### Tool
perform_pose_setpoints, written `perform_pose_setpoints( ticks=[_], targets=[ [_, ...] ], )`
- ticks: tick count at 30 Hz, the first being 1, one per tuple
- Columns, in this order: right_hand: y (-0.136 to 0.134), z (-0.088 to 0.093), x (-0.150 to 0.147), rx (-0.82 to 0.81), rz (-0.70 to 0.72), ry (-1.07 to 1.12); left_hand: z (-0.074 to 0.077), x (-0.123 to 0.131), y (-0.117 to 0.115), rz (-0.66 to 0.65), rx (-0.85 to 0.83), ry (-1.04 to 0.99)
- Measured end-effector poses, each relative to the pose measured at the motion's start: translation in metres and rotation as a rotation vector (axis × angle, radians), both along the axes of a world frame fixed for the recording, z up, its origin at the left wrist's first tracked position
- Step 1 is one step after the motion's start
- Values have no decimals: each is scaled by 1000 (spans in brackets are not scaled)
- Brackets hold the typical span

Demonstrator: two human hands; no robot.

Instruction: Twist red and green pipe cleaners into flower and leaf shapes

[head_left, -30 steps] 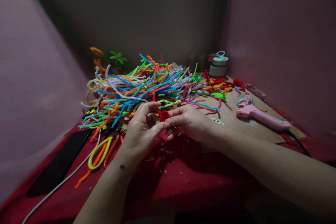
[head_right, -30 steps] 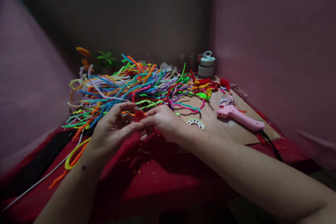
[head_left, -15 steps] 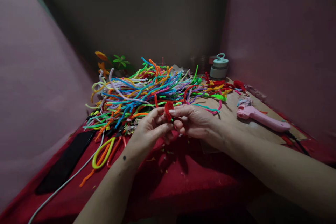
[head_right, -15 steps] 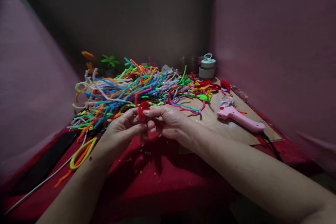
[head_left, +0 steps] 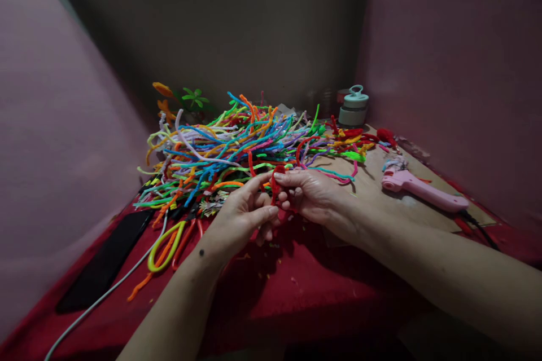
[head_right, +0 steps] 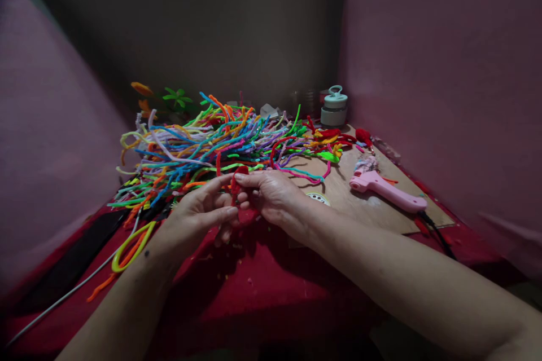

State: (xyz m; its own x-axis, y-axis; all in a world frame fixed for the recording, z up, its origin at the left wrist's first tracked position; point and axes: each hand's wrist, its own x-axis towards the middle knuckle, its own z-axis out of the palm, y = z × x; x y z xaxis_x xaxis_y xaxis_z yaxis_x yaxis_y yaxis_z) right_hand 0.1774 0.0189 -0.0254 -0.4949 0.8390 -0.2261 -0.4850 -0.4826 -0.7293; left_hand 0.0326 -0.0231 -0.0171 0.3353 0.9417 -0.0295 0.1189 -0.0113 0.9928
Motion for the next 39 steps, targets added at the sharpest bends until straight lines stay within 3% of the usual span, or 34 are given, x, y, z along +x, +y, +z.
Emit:
perform_pose_setpoints(
  ticks=[7, 11, 17, 22, 27, 35, 39],
  targets=[
    [1, 0, -1, 50, -19, -32, 4, -6, 1, -11, -42, 45],
    [2, -3, -2, 68, -25, -39, 4, -9, 4, 63, -14, 82],
    [2, -13, -4, 93, -1, 54, -1, -5, 6, 159, -76, -229],
    [-1, -14, -4, 146, 23, 27, -2, -1, 8, 105, -201, -328],
    [0, -15, -4, 197, -44, 16, -4, -1, 7, 64, -176, -292],
    [1, -17, -3, 287, -66, -27, -6, 2, 2, 136, -74, -139],
    [0, -11, -4, 181, -153, -15, -8, 2, 2, 152, -9, -69]
  ],
)
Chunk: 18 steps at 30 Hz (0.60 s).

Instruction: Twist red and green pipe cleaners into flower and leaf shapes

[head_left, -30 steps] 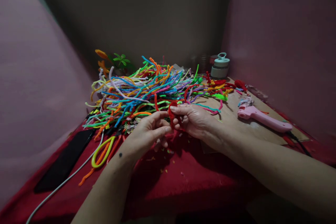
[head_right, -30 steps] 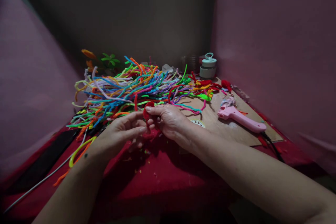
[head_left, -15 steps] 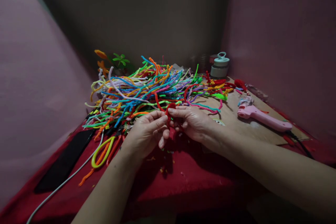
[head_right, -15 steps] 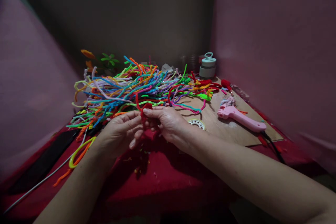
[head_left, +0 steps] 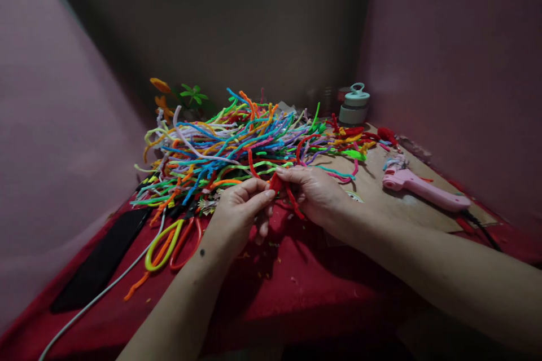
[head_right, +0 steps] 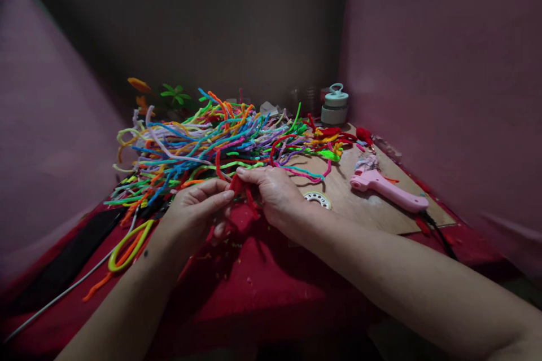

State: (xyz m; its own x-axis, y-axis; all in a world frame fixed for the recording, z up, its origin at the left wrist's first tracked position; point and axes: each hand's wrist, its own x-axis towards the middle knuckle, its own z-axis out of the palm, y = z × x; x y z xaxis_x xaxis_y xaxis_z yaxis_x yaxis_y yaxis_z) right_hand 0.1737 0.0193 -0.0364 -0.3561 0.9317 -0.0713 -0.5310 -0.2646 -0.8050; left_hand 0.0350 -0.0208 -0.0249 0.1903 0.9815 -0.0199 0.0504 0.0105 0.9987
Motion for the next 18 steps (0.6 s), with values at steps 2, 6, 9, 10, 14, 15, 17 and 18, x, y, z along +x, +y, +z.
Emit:
perform_pose_setpoints(
  ticks=[2, 6, 9, 10, 14, 15, 17, 18],
  targets=[
    [0, 3, -1, -93, -5, 43, 0, 0, 0, -2, 6, 11],
    [1, 1, -1, -45, 39, 41, 1, 0, 1, -11, -27, -19],
    [4, -4, 1, 109, 75, -47, 2, -1, 0, 20, -34, -37],
    [4, -5, 2, 141, 83, -79, 2, -2, 1, 40, -24, -38],
    [2, -2, 5, 214, 87, -198, 4, -1, 2, 158, 91, -17],
    [1, 1, 5, 222, 112, -233, 5, -1, 2, 188, 116, -9],
    [-2, 4, 6, 228, 180, -295, 6, -1, 2, 239, 143, 10],
    [-3, 5, 6, 230, 208, -313, 7, -1, 2, 258, 150, 23]
  ],
)
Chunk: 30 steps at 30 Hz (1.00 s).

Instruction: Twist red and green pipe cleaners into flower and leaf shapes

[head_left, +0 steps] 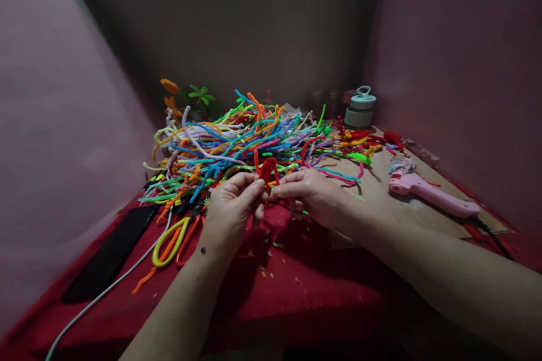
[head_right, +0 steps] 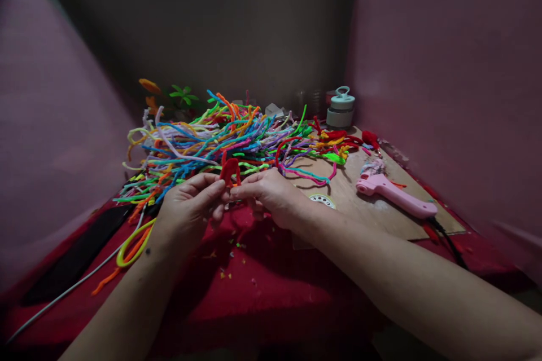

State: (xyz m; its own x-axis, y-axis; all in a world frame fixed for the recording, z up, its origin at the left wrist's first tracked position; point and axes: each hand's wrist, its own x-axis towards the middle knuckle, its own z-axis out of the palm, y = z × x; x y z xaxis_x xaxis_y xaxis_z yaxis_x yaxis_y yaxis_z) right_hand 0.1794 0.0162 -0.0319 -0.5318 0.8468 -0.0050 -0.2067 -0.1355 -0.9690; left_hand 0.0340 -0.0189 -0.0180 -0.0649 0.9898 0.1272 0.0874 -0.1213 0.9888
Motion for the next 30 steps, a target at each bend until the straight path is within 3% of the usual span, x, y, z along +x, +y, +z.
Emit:
perform_pose_setpoints(
  ticks=[5, 11, 25, 30],
  targets=[
    [0, -3, -3, -33, 4, 130, 2, 2, -2, 43, 18, 90],
    [2, -3, -3, 25, -110, 321, 0, 3, -3, 9, 20, 119],
    [-4, 3, -4, 171, -255, 169, -1, 5, -6, -52, -3, 55],
    [-5, 0, -5, 296, -305, 82, 1, 6, -7, -63, -10, 54]
  ],
)
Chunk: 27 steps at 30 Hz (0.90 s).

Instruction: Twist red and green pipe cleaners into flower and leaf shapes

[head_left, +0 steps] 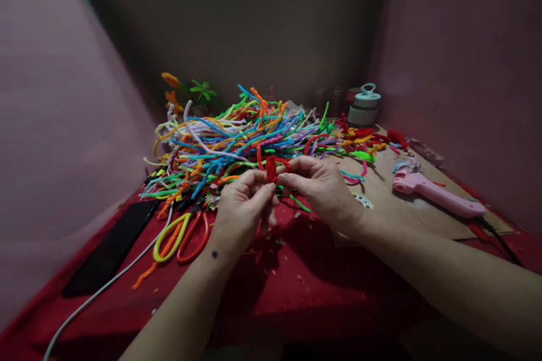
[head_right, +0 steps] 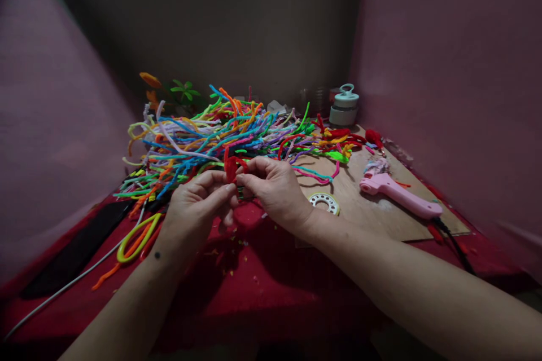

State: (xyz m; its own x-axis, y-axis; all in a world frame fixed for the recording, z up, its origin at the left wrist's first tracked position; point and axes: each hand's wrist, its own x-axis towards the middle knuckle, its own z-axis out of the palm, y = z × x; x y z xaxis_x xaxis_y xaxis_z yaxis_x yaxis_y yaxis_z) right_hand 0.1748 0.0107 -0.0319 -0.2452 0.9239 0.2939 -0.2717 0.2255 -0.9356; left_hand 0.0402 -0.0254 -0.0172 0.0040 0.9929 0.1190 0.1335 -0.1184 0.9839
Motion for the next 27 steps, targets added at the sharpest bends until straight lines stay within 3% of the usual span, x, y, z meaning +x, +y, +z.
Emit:
perform_pose_setpoints(
  ticks=[5, 8, 13, 27],
  targets=[
    [-1, -1, -1, -48, 38, -36, -2, 0, 1, -6, -2, 7],
    [1, -2, 0, -162, 127, 11, -3, 0, 1, -4, -8, -4],
    [5, -2, 1, -161, 224, 132, 1, 1, 1, 40, 14, -75],
    [3, 0, 0, -198, 128, 16, 0, -1, 2, -1, -13, -139]
  ],
)
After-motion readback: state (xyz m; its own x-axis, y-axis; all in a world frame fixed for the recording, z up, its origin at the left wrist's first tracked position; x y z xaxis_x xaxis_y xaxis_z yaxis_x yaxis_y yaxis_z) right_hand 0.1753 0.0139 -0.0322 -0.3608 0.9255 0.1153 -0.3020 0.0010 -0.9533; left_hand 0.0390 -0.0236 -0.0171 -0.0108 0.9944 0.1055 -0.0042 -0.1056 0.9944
